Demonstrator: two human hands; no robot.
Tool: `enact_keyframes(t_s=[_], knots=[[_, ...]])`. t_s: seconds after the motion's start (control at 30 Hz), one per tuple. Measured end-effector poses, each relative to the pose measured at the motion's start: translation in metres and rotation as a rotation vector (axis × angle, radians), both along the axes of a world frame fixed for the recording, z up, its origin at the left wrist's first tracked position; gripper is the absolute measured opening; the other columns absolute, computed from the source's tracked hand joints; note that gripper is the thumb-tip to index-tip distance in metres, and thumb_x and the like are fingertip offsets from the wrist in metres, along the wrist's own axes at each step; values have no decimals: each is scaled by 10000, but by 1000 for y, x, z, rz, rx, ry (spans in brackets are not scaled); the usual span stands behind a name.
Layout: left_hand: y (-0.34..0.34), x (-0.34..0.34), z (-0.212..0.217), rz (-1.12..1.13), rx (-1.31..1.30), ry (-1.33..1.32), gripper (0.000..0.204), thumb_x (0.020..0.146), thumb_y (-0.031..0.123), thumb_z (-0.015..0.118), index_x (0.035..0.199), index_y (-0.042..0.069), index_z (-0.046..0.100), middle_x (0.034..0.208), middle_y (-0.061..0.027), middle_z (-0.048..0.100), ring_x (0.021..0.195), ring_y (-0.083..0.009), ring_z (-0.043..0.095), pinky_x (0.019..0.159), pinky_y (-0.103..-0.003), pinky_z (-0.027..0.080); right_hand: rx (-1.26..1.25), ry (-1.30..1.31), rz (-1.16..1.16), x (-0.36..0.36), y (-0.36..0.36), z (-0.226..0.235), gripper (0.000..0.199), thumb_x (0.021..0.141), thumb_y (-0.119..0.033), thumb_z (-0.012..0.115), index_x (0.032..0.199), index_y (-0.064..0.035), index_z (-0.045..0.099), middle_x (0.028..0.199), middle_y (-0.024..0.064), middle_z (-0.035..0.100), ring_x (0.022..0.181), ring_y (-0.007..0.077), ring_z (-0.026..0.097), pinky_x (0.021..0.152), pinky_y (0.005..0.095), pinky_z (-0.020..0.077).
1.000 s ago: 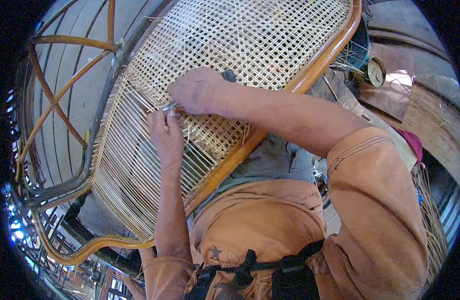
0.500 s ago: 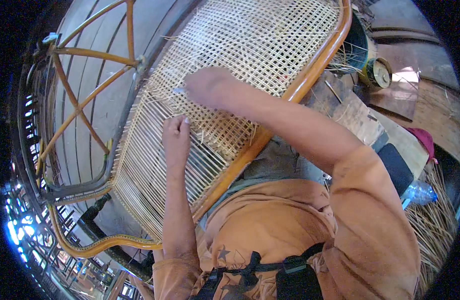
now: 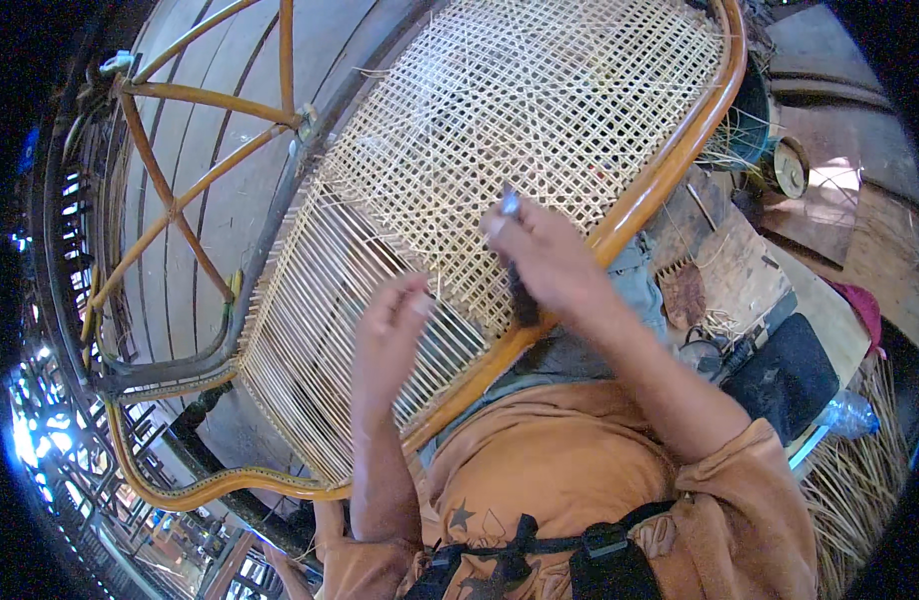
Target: The person is weaving rattan strips into a chair frame using a knife and manual dexterity.
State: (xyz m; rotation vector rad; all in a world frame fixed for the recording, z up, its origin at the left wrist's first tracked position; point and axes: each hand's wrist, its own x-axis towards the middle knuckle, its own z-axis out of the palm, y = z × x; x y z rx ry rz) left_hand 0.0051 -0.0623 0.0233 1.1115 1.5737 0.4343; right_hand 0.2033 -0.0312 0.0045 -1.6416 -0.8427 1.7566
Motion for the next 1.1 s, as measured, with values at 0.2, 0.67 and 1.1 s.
enact_keyframes(t_s=[0.2, 0.67, 1.1], knots=[[-23, 33, 2, -31, 299, 16, 434, 802, 85, 601, 1217, 36, 481, 1071, -160, 542, 979, -268, 561, 850, -341, 461, 364, 44, 83, -46, -24, 12, 202, 888, -204, 571, 915, -11, 624, 727, 60, 580, 668, 126, 561, 640, 284, 462], [1, -88, -6, 86, -6, 148, 299, 933, 312, 539, 1030, 37, 605, 673, 9, 488, 635, -59, 432, 586, -233, 375, 570, -925, 792, -88, 20, -50, 169, 805, -104, 536, 926, -105, 654, 893, 87, 627, 933, 273, 575, 801, 392, 476], [37, -90, -15, -178, 186, 193, 297, 895, 273, 551, 1082, 45, 586, 872, -167, 617, 804, -329, 601, 731, -387, 463, 864, -891, 470, -86, 3, -70, 142, 752, -93, 640, 886, -85, 592, 736, 89, 591, 736, 286, 564, 675, 387, 456]])
